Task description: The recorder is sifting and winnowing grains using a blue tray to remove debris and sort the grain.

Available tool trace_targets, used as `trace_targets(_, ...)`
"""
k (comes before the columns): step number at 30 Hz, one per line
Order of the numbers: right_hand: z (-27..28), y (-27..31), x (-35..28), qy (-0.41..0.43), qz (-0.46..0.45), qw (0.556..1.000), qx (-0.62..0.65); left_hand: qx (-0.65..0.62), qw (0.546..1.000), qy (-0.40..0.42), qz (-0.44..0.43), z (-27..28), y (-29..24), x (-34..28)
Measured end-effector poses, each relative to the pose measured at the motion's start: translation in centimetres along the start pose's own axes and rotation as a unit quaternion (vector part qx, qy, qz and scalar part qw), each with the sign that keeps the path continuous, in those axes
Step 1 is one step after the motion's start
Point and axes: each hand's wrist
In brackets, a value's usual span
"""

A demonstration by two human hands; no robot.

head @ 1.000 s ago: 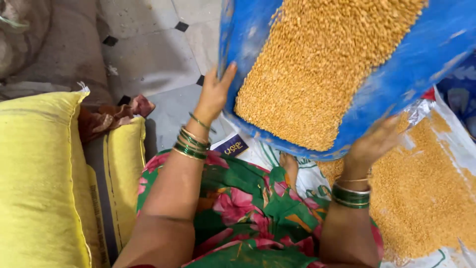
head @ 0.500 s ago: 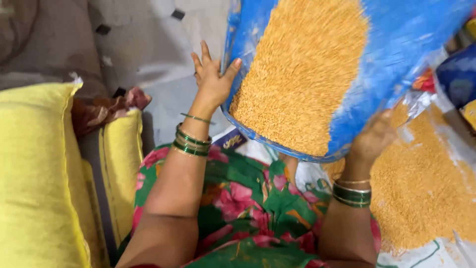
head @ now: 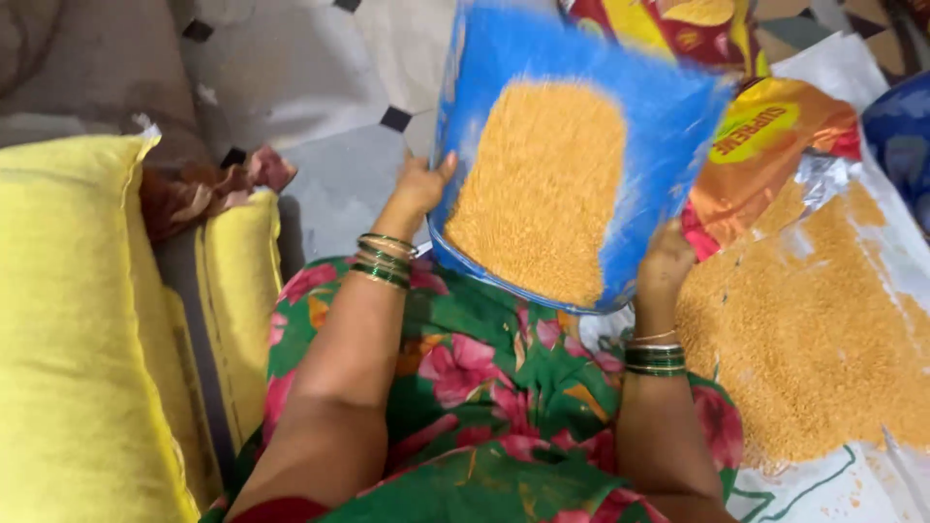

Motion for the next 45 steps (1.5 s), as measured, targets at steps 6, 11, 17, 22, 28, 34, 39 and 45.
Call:
trace_targets(6, 2.8, 18.2, 8.1, -0.162, -0.055, 0.977, 0.125, -0.12, 0.963, 0.008, -0.243, -1.4, -14.4, -6.3)
trace_targets(11, -1.5, 7.5, -0.1, -0.078, -0.173, 0.975, 0.114, -0.196, 0.973, 0.011, -0.121, -3.2, 1.5, -1.0)
trace_targets(17, -1.5, 3.9, -1.7, -0.031, -0.18, 0.981, 0.072, -0.088, 0.996, 0.02, 0.002, -2.7, -1.0, -1.6)
trace_targets(22, 3.2, 8.3, 6.5, -0.117, -0.102, 0.988, 0.014, -0.06, 0.972, -0.004, -0.225, -1.6, -15.0, -6.2)
trace_targets(28, -1.7, 12.3, 4.1, -0.135, 0.017, 0.987, 0.09, -0.16, 0.963, -0.02, -0.218, -2.0, -6.1, -3.3)
trace_targets(34, -1.7, -1.5, -5.7, -0.002, -0.277, 0.96, 0.042, -0.12, 0.991, 0.021, 0.059, -3.6, 4.4, -1.7)
trace_targets(39, 2.0, -5.5, 1.5, -0.037, 0.038, 0.998, -0.034, -0.12, 0.987, 0.024, -0.1, -1.8, -7.5, -3.9)
trace_targets(45, 1.8, 13.7, 8.1, -0.145, 0.003, 0.978, 0.147, -0.164, 0.931, 0.021, -0.326, -2.0, -14.1, -7.4)
Point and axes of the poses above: each hand's wrist, its own x-axis towards the middle knuckle, its own z-axis out of the back of the hand, y = z × x, and after that the axes turned 5 degrees about y, right-handed
